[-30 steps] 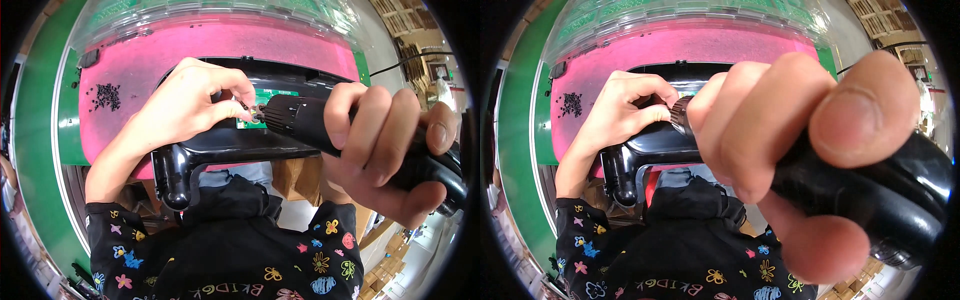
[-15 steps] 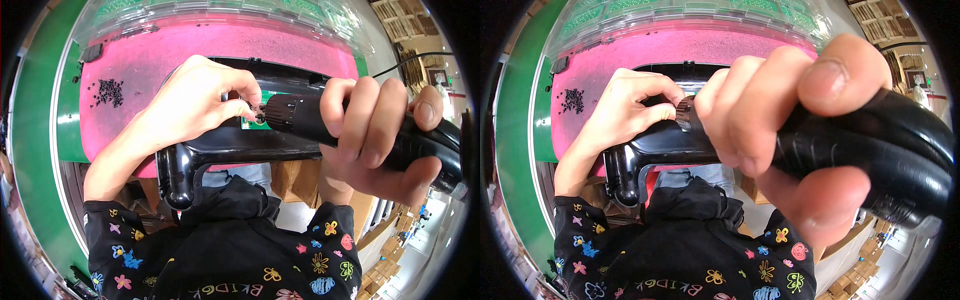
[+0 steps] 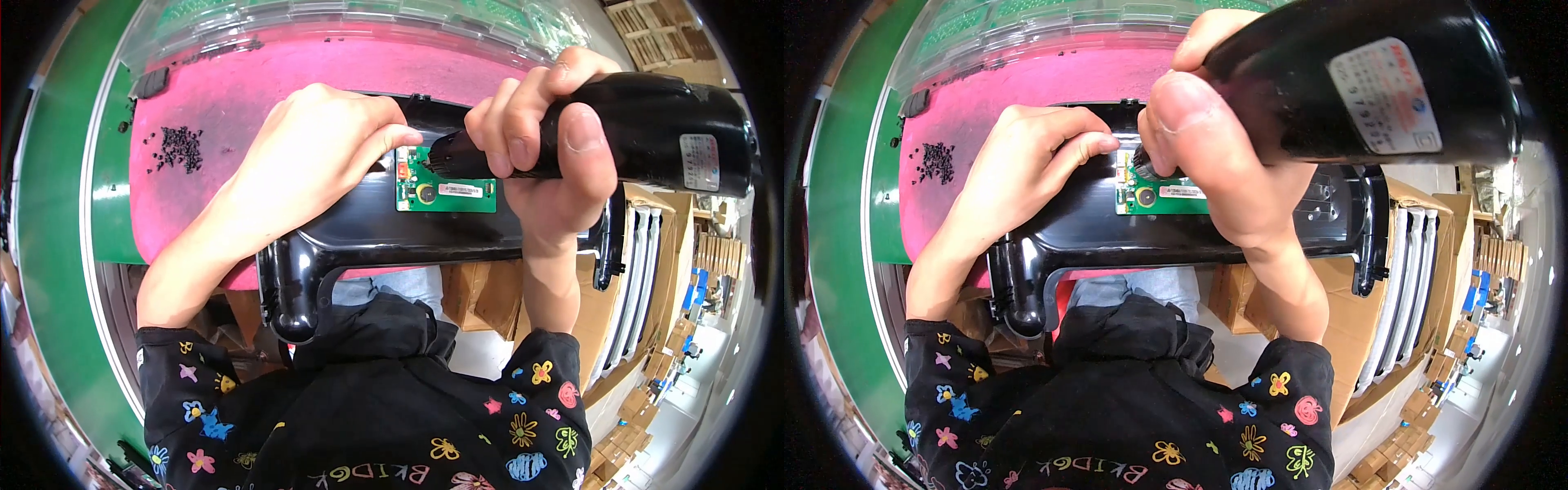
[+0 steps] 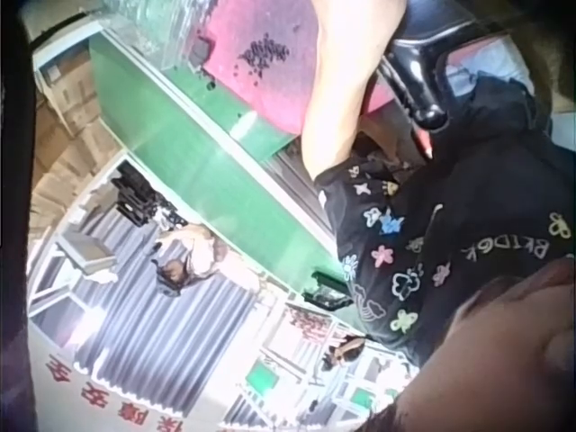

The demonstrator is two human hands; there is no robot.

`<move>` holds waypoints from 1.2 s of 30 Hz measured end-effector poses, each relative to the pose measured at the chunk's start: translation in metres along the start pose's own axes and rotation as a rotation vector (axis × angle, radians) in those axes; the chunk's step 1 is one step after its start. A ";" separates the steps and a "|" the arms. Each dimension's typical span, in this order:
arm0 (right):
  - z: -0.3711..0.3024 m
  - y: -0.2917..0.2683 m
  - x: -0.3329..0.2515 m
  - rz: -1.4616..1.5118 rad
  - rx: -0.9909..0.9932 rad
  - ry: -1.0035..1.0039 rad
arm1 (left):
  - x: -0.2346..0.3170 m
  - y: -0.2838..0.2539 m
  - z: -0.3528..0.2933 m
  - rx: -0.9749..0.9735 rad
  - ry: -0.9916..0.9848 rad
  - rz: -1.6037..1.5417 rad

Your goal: Assembling a circuit board into a black plastic casing using an electric screwdriver.

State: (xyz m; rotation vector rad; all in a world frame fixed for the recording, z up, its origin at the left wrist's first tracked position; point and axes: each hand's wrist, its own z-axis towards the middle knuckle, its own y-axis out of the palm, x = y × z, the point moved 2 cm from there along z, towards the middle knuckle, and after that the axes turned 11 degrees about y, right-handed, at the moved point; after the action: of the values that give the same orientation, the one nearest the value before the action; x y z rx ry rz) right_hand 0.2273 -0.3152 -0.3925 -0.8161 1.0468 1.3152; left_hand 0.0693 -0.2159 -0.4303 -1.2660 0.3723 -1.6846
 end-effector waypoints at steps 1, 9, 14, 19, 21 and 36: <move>0.000 0.001 0.002 0.002 -0.002 0.002 | 0.000 0.001 -0.001 0.006 -0.006 0.013; 0.001 0.004 0.003 -0.064 0.007 -0.020 | 0.005 -0.001 0.000 0.037 -0.034 0.011; 0.000 0.005 0.003 -0.070 0.012 -0.008 | 0.003 0.001 -0.001 0.095 -0.033 -0.031; 0.000 0.003 0.002 -0.093 0.011 -0.005 | -0.005 0.004 -0.004 0.037 0.032 -0.022; 0.001 0.000 0.002 -0.220 0.024 -0.053 | -0.005 0.004 -0.005 0.016 0.036 0.006; 0.000 0.004 0.000 -0.107 -0.035 0.026 | -0.001 0.005 -0.006 -0.064 0.161 0.013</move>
State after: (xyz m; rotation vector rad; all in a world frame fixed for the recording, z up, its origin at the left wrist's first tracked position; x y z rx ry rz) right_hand 0.2230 -0.3150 -0.3925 -0.9052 0.9894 1.2382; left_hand 0.0669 -0.2188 -0.4369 -1.1738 0.5331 -1.7812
